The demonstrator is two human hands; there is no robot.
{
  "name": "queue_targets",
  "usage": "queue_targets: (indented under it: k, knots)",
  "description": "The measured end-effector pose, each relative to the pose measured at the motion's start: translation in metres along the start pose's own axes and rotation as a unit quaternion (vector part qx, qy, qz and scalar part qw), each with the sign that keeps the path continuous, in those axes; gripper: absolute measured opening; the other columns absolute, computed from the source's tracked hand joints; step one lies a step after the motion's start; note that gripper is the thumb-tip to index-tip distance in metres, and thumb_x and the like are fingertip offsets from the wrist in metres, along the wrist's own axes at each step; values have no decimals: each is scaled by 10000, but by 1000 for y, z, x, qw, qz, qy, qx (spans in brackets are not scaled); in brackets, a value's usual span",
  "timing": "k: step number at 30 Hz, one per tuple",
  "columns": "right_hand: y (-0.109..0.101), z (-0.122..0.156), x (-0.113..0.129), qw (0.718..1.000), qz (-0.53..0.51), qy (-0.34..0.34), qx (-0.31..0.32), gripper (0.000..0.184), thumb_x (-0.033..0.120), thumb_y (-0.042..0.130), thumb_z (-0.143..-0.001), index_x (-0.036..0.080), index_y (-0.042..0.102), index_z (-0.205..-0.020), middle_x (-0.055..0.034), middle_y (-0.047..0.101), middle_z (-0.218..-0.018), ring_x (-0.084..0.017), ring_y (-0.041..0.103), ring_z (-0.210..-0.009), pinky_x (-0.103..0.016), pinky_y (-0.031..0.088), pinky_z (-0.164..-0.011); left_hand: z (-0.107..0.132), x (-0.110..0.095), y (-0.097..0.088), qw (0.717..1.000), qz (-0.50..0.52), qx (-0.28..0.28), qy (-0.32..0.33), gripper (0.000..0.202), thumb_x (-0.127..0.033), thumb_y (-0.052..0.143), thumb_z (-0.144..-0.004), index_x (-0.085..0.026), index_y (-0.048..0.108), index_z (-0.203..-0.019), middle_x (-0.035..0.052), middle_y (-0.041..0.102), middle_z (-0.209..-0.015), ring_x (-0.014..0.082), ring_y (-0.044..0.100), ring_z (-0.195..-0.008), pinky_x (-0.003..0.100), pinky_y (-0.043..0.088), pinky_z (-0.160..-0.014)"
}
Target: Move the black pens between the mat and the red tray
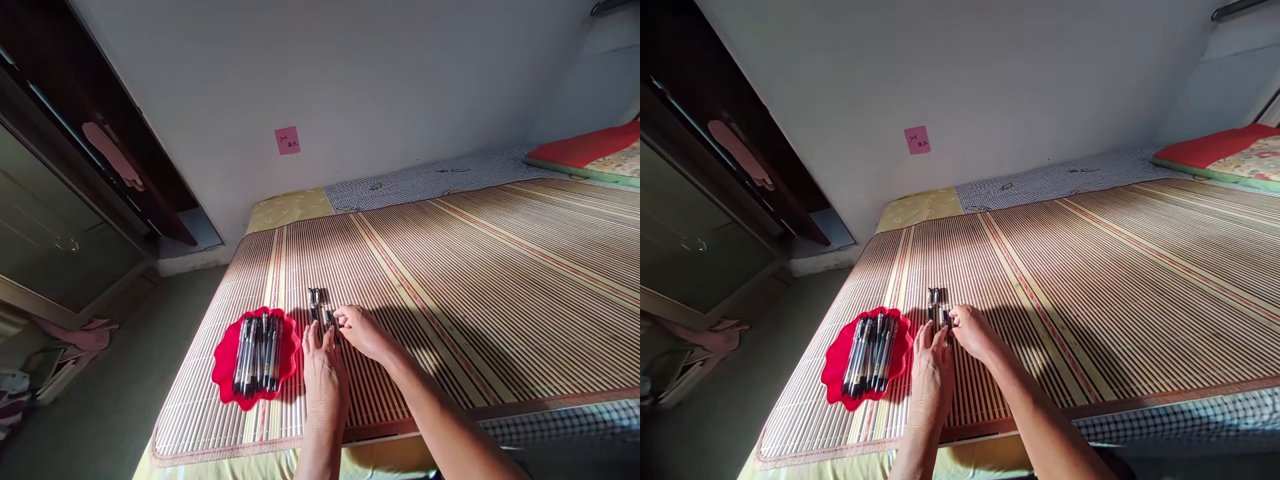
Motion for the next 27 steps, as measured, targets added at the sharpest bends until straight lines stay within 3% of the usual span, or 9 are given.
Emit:
queue_targets:
  k: [6,9,16,23,27]
  knots:
    - [4,1,9,997,70,-4,-15,281,10,630,-807,153,737,-1024,-96,744,-966,-231,700,-927,-295,504,-826,-2,6,3,1000,-22,-15,-10,397,-150,467,-986,-149,731,-1282,197,577,-1478,366,486,-1439,562,456,-1161]
    - [3,4,15,997,79,-9,-9,280,12,609,-832,142,737,-1044,-112,749,-993,-240,705,-948,-305,506,-853,-3,8,6,1000,-10,-21,1,403,-160,451,-997,-176,718,-1299,173,591,-1470,337,512,-1423,539,451,-1170]
    - [4,10,18,998,65,-1,2,358,73,719,-831,165,717,-1177,-109,737,-1171,-229,714,-1035,-293,518,-903,-6,8,9,999,-41,-26,8,388,-159,449,-1003,-143,712,-1288,182,605,-1458,328,534,-1393,525,480,-1142]
    - [5,10,24,996,91,6,8,280,96,720,-862,179,723,-1130,-99,735,-1123,-237,706,-1049,-304,504,-916,-5,11,10,999,-31,-16,10,403,-161,408,-1023,-93,684,-1308,206,622,-1422,308,544,-1376,502,461,-1162]
    - [5,9,26,996,92,7,16,272,82,702,-874,175,721,-1128,-91,729,-1123,-228,713,-1032,-298,497,-896,-4,12,9,1000,-16,-11,0,420,-154,390,-1029,-118,668,-1343,195,582,-1473,293,528,-1401,478,461,-1163]
Point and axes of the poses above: each hand's wrist, its own z-axis away from the middle knuckle, its own y-axis out of the palm, x = y × z, the point moved 4 cm from there along -z, towards the middle knuckle
